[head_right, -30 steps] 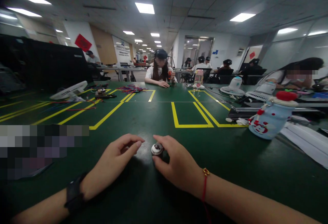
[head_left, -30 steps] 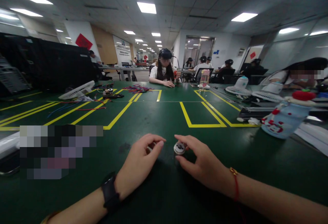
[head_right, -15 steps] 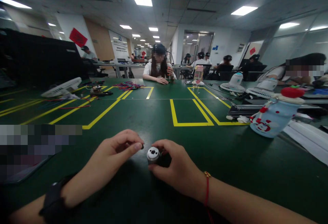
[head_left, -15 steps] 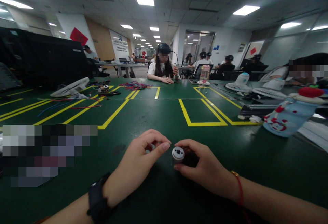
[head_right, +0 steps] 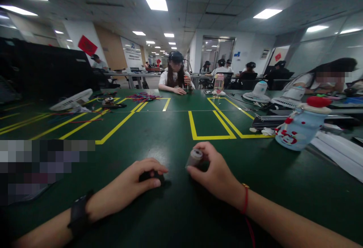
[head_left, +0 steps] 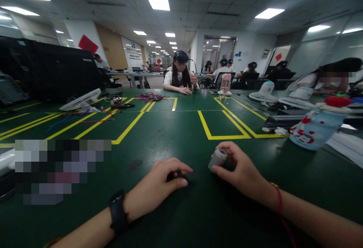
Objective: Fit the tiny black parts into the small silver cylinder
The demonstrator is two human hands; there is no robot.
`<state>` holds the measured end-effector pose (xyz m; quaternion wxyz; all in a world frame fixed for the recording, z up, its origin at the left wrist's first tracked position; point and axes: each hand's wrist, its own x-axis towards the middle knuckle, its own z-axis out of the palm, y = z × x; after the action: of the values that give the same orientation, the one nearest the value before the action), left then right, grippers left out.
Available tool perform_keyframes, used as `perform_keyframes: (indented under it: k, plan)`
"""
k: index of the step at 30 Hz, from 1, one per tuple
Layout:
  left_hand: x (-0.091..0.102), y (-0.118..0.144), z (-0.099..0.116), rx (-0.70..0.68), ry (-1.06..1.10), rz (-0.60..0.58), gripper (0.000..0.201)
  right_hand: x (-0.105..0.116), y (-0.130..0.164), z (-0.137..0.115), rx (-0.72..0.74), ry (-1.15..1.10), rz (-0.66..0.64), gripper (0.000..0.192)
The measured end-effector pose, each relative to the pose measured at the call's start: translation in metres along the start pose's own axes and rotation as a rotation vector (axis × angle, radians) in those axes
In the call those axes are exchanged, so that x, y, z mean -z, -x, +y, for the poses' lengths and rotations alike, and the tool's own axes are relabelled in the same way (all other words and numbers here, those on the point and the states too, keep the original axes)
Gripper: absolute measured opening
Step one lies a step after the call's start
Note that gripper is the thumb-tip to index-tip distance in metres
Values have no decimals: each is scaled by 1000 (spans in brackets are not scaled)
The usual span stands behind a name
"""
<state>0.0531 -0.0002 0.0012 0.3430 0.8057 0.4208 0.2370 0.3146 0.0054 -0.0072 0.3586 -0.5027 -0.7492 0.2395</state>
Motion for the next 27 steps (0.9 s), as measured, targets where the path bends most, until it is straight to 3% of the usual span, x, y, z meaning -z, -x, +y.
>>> perform_keyframes:
  k: [4,6,9,11,14,19,22,27]
  plan:
    - [12,-1,-6,127,159,162,28,64,-9,54,-217,378,362,59]
    - [18,-3,-8,200,221,272,31,101,-10,81,-307,520,471,57]
    - [22,-7,-11,266,308,347,34,145,-7,111,-418,653,528,54]
    - [22,-8,-13,277,333,352,35,159,-5,122,-470,728,500,51]
    - [19,-9,-15,279,351,356,35,157,-5,129,-541,829,464,53]
    - [17,-8,-16,286,386,369,36,125,-10,118,-591,1032,600,78]
    - [18,-8,-17,290,397,365,37,120,-11,116,-556,1087,605,67]
    - [19,-8,-17,277,416,360,34,137,-6,125,-514,1098,554,46]
